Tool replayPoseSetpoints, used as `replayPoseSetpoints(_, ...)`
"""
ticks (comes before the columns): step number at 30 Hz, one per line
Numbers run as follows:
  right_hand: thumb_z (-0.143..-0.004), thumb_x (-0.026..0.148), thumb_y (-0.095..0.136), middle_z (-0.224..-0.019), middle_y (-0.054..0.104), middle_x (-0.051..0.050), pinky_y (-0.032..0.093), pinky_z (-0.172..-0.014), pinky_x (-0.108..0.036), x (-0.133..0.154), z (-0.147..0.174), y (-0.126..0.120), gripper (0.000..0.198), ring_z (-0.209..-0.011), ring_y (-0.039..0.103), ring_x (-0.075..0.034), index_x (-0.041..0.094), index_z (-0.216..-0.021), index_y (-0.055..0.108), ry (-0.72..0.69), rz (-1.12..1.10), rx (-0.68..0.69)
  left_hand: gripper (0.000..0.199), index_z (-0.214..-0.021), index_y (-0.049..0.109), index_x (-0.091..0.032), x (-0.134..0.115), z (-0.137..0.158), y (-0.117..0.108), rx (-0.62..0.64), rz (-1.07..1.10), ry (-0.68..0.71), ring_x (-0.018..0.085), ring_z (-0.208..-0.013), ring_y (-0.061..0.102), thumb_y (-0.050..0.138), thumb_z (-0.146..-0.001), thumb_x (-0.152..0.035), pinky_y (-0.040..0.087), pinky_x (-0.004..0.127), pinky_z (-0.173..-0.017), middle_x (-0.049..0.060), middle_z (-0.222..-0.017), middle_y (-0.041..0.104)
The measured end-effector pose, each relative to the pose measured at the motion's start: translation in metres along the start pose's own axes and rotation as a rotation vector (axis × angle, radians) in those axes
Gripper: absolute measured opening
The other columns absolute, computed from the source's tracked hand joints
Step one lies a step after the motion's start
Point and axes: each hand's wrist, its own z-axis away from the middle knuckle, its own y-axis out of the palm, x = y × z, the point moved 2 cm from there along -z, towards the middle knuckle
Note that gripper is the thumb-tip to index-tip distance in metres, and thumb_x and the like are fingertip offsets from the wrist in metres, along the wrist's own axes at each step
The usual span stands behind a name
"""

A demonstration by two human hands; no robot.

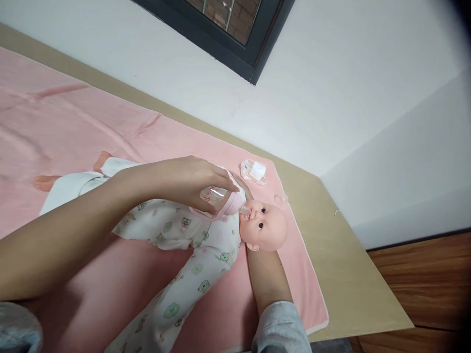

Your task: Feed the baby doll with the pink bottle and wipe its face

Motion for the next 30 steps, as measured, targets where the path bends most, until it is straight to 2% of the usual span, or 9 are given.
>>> replayPoseSetpoints(4,-0.075,0.015,0.066,-0.081,0.071,-0.002,0.058,-0.082,-0.032,-0.003,0.003,-0.001,0.009,-0.092,0.071,-0.021,0.013,-0.067,0.07,-0.122,0.029,0.066,0.053,-0.13,0.058,-0.032,0.0,0.0,-0.001,0.005,0.004,0.001,0.022,-0.105,0.061,0.062,-0.078,-0.026,0.042,0.03,-0.087,-0.002,-0.133,0.06)
replayPoseSetpoints(9,-0.077,0.015,0.064,-0.082,0.071,-0.003,0.058,-0.081,-0.033,-0.002,0.002,0.0,0.012,-0.092,0.071,-0.022,0.01,-0.068,0.069,-0.059,0.045,0.022,0.052,-0.13,0.058,-0.033,0.0,0.0,0.0,0.001,-0.002,0.013,0.023,-0.106,0.061,0.062,-0.079,-0.027,0.043,0.03,-0.088,-0.003,-0.133,0.06)
replayPoseSetpoints(14,-0.083,0.016,0.057,-0.088,0.071,0.0,0.057,-0.08,-0.028,0.002,-0.001,-0.002,0.017,-0.1,0.069,-0.018,0.012,-0.075,0.07,-0.135,0.107,0.075,0.051,-0.13,0.059,-0.033,0.002,0.0,0.001,-0.001,0.018,0.008,0.023,-0.108,0.06,0.063,-0.079,-0.027,0.042,0.03,-0.089,-0.001,-0.134,0.06)
replayPoseSetpoints(20,-0.078,0.017,0.061,-0.075,0.07,-0.002,0.059,-0.07,-0.029,0.0,-0.001,0.0,0.017,-0.074,0.07,-0.018,0.013,-0.063,0.068,-0.037,0.135,0.124,0.052,-0.13,0.058,-0.034,0.001,0.0,0.001,0.005,0.021,0.007,0.023,-0.106,0.061,0.065,-0.079,-0.028,0.042,0.03,-0.088,-0.001,-0.132,0.06)
replayPoseSetpoints(25,-0.076,0.011,0.062,-0.068,0.069,0.001,0.056,-0.06,-0.023,-0.002,0.004,0.003,0.016,-0.061,0.067,-0.013,0.013,-0.061,0.067,-0.122,0.075,0.12,0.051,-0.13,0.058,-0.033,0.002,0.0,0.002,-0.011,0.004,0.028,0.021,-0.103,0.061,0.064,-0.08,-0.026,0.042,0.029,-0.086,-0.003,-0.131,0.061)
replayPoseSetpoints(27,-0.076,0.012,0.063,-0.069,0.069,0.001,0.057,-0.062,-0.024,-0.001,0.006,0.003,0.015,-0.062,0.068,-0.014,0.013,-0.062,0.068,-0.13,0.082,0.131,0.052,-0.13,0.057,-0.033,0.002,0.0,0.002,-0.026,-0.008,0.039,0.02,-0.102,0.061,0.063,-0.08,-0.024,0.042,0.028,-0.086,-0.004,-0.131,0.061)
replayPoseSetpoints(30,-0.076,0.017,0.065,-0.079,0.072,-0.002,0.059,-0.076,-0.034,0.0,0.01,0.004,0.011,-0.078,0.073,-0.021,0.014,-0.066,0.07,-0.102,0.082,0.015,0.052,-0.129,0.058,-0.033,0.0,0.0,0.001,-0.032,-0.018,0.041,0.02,-0.102,0.061,0.063,-0.079,-0.023,0.043,0.028,-0.086,-0.005,-0.131,0.061)
